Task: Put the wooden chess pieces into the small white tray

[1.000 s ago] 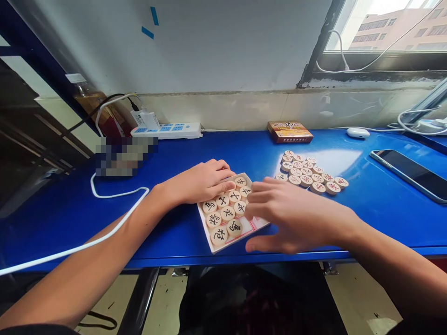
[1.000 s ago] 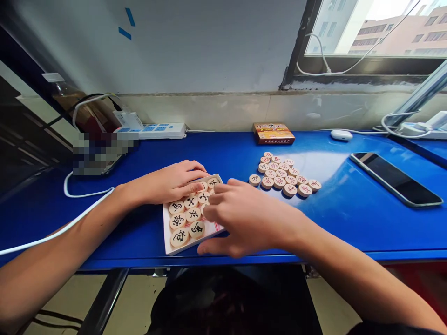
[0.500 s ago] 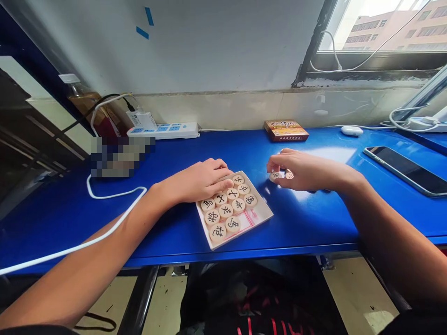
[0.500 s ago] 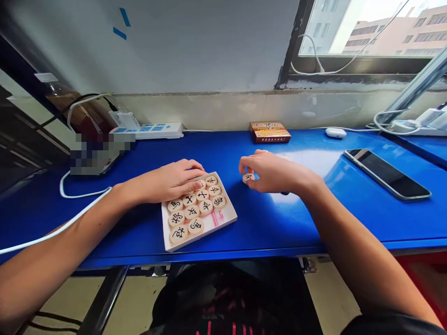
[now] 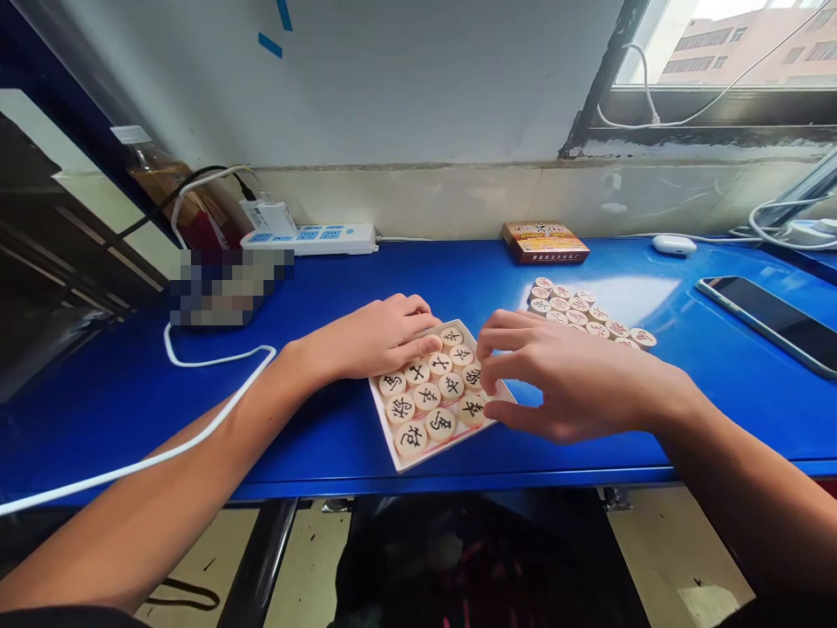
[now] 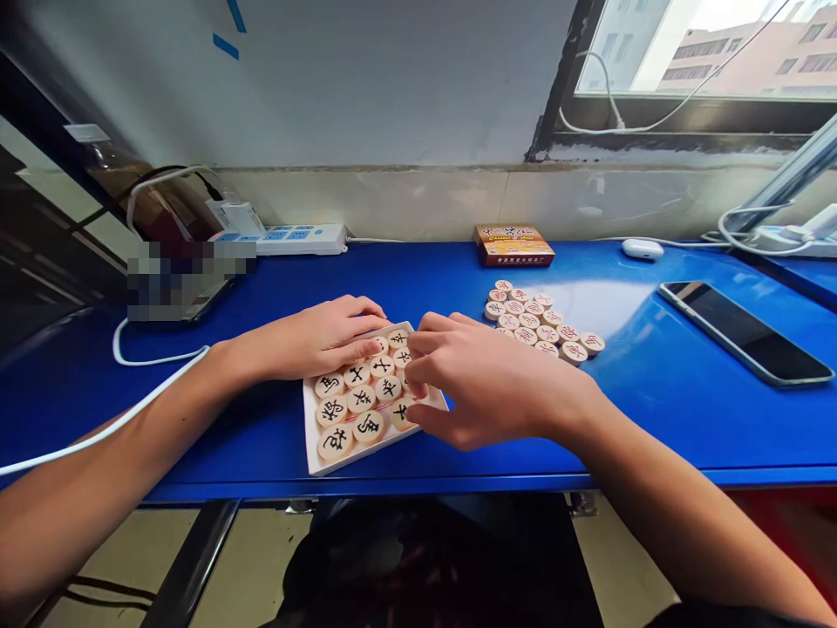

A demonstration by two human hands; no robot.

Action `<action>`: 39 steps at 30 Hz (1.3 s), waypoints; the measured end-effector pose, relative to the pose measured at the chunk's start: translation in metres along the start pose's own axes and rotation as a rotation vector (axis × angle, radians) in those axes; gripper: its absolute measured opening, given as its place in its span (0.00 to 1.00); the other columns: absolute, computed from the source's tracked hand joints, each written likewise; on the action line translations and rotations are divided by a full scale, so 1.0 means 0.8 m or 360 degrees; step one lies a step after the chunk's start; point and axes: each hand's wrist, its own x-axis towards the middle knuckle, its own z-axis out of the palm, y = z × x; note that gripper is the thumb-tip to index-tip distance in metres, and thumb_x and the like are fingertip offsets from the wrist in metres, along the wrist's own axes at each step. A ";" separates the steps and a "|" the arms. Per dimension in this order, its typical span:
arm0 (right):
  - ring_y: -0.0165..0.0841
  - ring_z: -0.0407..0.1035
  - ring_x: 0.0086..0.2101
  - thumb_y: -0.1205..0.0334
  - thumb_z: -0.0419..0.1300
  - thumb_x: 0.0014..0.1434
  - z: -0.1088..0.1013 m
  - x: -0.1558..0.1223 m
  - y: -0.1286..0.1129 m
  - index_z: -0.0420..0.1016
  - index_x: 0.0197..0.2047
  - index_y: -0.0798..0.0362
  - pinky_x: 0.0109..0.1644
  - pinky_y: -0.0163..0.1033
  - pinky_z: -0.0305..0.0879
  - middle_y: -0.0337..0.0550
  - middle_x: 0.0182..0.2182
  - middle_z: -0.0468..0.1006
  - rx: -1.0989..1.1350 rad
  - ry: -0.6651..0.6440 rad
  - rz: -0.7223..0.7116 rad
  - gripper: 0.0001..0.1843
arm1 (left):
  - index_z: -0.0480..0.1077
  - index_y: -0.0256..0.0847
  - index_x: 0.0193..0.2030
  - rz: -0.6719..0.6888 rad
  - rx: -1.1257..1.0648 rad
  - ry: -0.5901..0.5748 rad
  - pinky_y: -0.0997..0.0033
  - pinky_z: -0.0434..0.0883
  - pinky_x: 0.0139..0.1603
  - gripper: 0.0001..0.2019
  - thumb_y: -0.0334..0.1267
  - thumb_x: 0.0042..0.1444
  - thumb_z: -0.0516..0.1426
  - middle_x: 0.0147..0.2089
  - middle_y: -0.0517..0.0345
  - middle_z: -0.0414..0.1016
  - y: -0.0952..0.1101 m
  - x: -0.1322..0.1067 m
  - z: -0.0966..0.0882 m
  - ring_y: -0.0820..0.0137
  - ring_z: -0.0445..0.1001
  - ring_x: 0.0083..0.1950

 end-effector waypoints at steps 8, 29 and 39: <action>0.35 0.62 0.40 0.62 0.57 0.58 -0.007 0.001 0.006 0.76 0.31 0.52 0.42 0.40 0.58 0.45 0.34 0.73 -0.0009 0.0058 0.0003 0.07 | 0.65 0.45 0.57 -0.0015 -0.0007 -0.0004 0.63 0.62 0.53 0.21 0.51 0.67 0.41 0.57 0.53 0.63 0.001 0.000 -0.001 0.61 0.63 0.53; 0.39 0.65 0.41 0.61 0.55 0.57 0.009 -0.003 0.097 0.69 0.36 0.51 0.45 0.44 0.63 0.45 0.37 0.72 -0.0167 0.0007 0.0597 0.05 | 0.65 0.43 0.58 -0.0023 0.0036 -0.0013 0.64 0.62 0.51 0.23 0.52 0.67 0.40 0.57 0.51 0.63 0.002 0.000 -0.002 0.62 0.64 0.52; 0.34 0.64 0.37 0.63 0.55 0.57 0.001 0.000 0.058 0.67 0.36 0.53 0.38 0.38 0.59 0.43 0.37 0.72 -0.0077 0.0117 0.0496 0.03 | 0.64 0.47 0.59 -0.0080 0.0110 0.0108 0.61 0.62 0.49 0.22 0.52 0.67 0.41 0.56 0.55 0.67 0.005 0.001 0.003 0.61 0.66 0.52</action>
